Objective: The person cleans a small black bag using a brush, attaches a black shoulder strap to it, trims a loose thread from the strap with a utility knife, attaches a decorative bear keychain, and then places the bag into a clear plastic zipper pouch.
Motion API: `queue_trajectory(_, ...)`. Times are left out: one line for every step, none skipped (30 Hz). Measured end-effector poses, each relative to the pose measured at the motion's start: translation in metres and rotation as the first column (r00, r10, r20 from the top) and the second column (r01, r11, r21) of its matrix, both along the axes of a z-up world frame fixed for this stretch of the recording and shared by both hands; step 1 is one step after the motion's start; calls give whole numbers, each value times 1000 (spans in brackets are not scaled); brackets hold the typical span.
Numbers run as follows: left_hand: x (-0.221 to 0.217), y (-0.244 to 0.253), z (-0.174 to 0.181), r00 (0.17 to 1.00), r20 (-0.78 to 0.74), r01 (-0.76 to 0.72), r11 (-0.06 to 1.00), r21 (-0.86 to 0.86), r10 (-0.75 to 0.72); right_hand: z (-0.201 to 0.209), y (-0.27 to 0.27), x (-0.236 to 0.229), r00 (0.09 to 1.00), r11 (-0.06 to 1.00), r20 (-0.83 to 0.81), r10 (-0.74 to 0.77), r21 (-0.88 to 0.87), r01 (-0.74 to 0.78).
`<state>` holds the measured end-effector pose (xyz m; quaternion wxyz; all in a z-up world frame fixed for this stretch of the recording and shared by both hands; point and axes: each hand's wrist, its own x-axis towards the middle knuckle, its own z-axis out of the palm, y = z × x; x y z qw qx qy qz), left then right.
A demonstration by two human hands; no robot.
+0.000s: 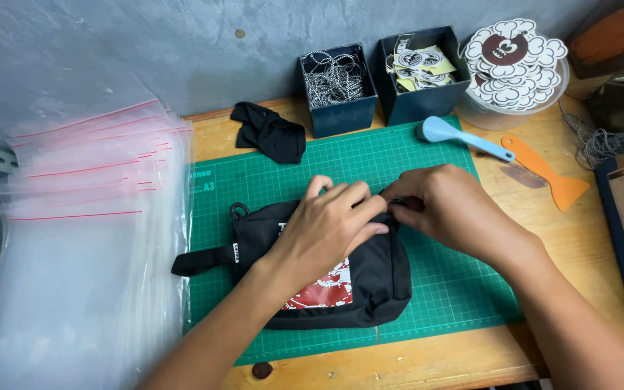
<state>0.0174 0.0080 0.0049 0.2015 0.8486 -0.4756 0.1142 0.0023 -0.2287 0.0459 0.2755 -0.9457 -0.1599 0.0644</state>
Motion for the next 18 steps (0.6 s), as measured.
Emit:
queue_trajectory(0, 1, -1, 1000, -2, 2, 1000, 0, -2, -1, 0, 0, 1000, 1000, -2, -2, 0, 2)
queue_trajectory(1, 1, -1, 999, 37, 15, 1000, 1, -15, -2, 0, 1, 999, 999, -16, 34, -6, -34)
queue_trajectory(2, 2, -2, 997, 75, 28, 1000, 4, -28, -3, 0, 1, 997, 997, -30, 71, -12, -71)
queue_trajectory(2, 2, -1, 997, 76, 31, 1000, 2, -31, -1, -2, 1, 997, 998, -30, 67, -14, -68)
queue_trajectory(1, 3, 0, 995, 86, 41, 999, 2, -41, 1, -3, 1, 991, 995, -90, 99, 17, -98)
queue_trajectory(0, 3, 1, 994, 95, 51, 999, 3, -51, 2, -5, 1, 980, 991, -150, 132, 52, -126)
queue_trajectory(-1, 2, 2, 994, 95, 54, 999, 1, -53, 4, -8, 2, 980, 991, -150, 129, 50, -123)
queue_trajectory(-2, 2, 2, 993, 108, 54, 999, 5, -54, 5, -11, 2, 971, 988, -189, 148, 70, -137)
queue_trajectory(-3, 1, 3, 991, 121, 55, 998, 8, -55, 7, -13, 3, 960, 984, -226, 168, 90, -151)
queue_trajectory(-3, 1, 3, 991, 122, 58, 998, 8, -58, 6, -14, 4, 960, 985, -225, 165, 90, -148)
queue_trajectory(-3, 2, 3, 993, 108, 55, 998, -4, -54, 6, -14, 4, 961, 983, -222, 168, 107, -147)
queue_trajectory(-2, 2, 4, 994, 96, 51, 999, -18, -49, 6, -15, 6, 961, 981, -217, 171, 123, -147)
queue_trajectory(-1, 3, 4, 994, 99, 54, 998, -19, -52, 8, -12, 5, 962, 982, -215, 168, 122, -144)
queue_trajectory(-1, 3, 4, 997, 67, 44, 999, -32, -41, 9, -10, 5, 974, 988, -171, 151, 56, -144)
queue_trajectory(0, 4, 5, 999, 36, 33, 998, -45, -31, 10, -7, 5, 983, 990, -125, 138, -9, -140)
queue_trajectory(0, 5, 5, 999, 37, 32, 998, -45, -31, 9, -8, 4, 983, 990, -123, 138, -9, -140)
queue_trajectory(0, 5, 6, 1000, -6, 20, 998, -61, -21, 8, -8, 3, 986, 988, -108, 131, -73, -139)
queue_trajectory(-1, 7, 7, 999, -51, 7, 997, -75, -10, 6, -8, 3, 988, 981, -94, 125, -135, -137)
